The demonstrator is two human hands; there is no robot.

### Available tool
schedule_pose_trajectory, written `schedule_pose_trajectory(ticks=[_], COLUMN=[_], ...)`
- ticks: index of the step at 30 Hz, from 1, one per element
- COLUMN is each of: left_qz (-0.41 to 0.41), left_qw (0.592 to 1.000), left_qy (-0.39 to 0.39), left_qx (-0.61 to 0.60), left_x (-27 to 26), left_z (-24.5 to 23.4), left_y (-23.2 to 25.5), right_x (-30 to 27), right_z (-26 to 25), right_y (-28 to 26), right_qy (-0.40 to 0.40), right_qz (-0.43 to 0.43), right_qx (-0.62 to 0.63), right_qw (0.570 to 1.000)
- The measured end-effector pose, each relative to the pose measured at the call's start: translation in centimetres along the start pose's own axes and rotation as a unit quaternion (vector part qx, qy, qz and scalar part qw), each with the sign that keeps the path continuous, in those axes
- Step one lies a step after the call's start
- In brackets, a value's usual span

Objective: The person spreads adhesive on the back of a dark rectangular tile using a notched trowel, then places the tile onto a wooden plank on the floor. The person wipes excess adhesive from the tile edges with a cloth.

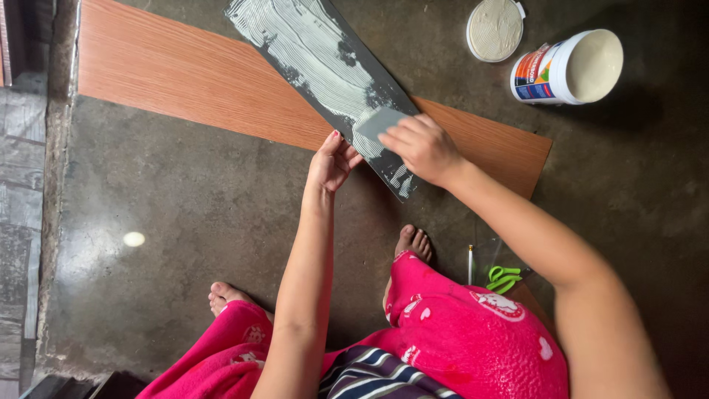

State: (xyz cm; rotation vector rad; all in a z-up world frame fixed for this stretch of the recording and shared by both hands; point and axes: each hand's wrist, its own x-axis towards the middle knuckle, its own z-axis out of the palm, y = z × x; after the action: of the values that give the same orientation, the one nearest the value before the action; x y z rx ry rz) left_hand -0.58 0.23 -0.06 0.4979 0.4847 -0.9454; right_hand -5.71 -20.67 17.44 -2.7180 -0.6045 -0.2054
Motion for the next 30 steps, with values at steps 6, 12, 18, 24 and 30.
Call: schedule_pose_trajectory(ticks=[6,12,18,24,30], left_qz=[-0.001,-0.015,-0.01,-0.001,0.004], left_qw=[1.0,1.0,1.0,0.999,0.999], left_qy=[-0.02,0.002,-0.024,-0.036,-0.022], left_qx=[-0.023,-0.014,-0.012,0.038,0.048], left_x=[0.0,0.1,-0.6,-1.8,-1.3], left_z=[-1.4,-1.6,-0.9,-0.7,-1.2], left_y=[-1.3,-0.8,-0.7,-0.8,-0.5], right_x=[1.9,-1.4,2.2,6.0,5.4], right_z=[3.4,0.8,4.1,8.4,9.0], right_y=[0.8,-0.1,0.9,1.4,-0.3], right_qy=[-0.023,-0.062,0.05,0.056,-0.006], right_qz=[-0.003,-0.02,-0.012,-0.04,-0.026], right_qx=[0.009,0.061,-0.017,-0.034,-0.024], right_qw=[1.0,0.996,0.999,0.997,0.999])
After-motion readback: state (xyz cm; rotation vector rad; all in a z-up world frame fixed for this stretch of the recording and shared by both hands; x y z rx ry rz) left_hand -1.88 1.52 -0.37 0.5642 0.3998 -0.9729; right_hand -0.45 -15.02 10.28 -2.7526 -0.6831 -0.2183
